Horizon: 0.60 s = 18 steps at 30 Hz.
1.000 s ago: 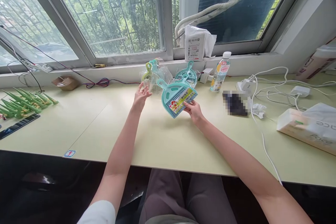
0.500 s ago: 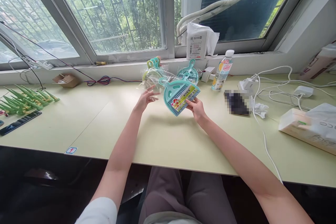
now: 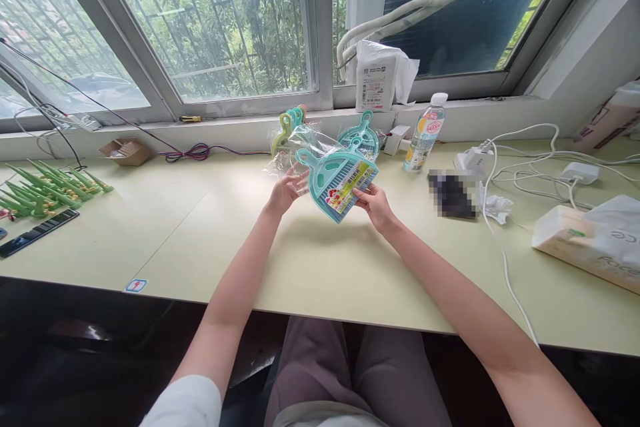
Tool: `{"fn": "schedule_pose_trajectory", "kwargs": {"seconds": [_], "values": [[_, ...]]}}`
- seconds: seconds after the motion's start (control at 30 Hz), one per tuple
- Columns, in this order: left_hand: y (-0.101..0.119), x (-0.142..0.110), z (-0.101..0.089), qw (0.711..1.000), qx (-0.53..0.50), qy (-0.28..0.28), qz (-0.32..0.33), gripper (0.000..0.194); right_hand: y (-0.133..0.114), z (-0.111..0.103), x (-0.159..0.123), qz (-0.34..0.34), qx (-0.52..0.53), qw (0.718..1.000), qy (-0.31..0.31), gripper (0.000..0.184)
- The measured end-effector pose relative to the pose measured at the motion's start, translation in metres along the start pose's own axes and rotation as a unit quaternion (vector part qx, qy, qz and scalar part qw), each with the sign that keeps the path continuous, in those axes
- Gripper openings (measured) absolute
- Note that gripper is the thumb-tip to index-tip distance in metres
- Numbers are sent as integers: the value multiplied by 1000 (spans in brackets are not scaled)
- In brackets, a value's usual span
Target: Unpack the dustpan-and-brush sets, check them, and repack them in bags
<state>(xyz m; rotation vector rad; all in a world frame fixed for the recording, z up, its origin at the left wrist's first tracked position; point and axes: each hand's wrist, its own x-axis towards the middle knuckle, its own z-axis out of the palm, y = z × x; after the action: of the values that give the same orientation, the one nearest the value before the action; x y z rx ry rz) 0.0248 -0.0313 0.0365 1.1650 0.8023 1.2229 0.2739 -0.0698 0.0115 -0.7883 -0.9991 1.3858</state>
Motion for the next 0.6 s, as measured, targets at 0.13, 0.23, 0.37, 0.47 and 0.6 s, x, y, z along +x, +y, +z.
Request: {"fn": "schedule_pose_trajectory", "kwargs": {"seconds": [0.13, 0.23, 0.37, 0.47, 0.6], "values": [[-10, -4, 18, 997, 12, -39, -66, 58, 3, 2, -1, -3, 8, 1000, 17, 27], [-20, -4, 31, 994, -4, -47, -103, 43, 6, 4, 0, -8, 10, 999, 31, 26], [-28, -1, 42, 994, -66, -9, -82, 28, 7, 4, 1, -20, 11, 998, 50, 30], [-29, -2, 48, 993, -92, -10, -69, 25, 7, 4, 1, -22, 12, 998, 60, 31], [-31, -8, 57, 990, -79, -62, -97, 32, 5, 3, 2, -37, 20, 996, 79, 31]]}}
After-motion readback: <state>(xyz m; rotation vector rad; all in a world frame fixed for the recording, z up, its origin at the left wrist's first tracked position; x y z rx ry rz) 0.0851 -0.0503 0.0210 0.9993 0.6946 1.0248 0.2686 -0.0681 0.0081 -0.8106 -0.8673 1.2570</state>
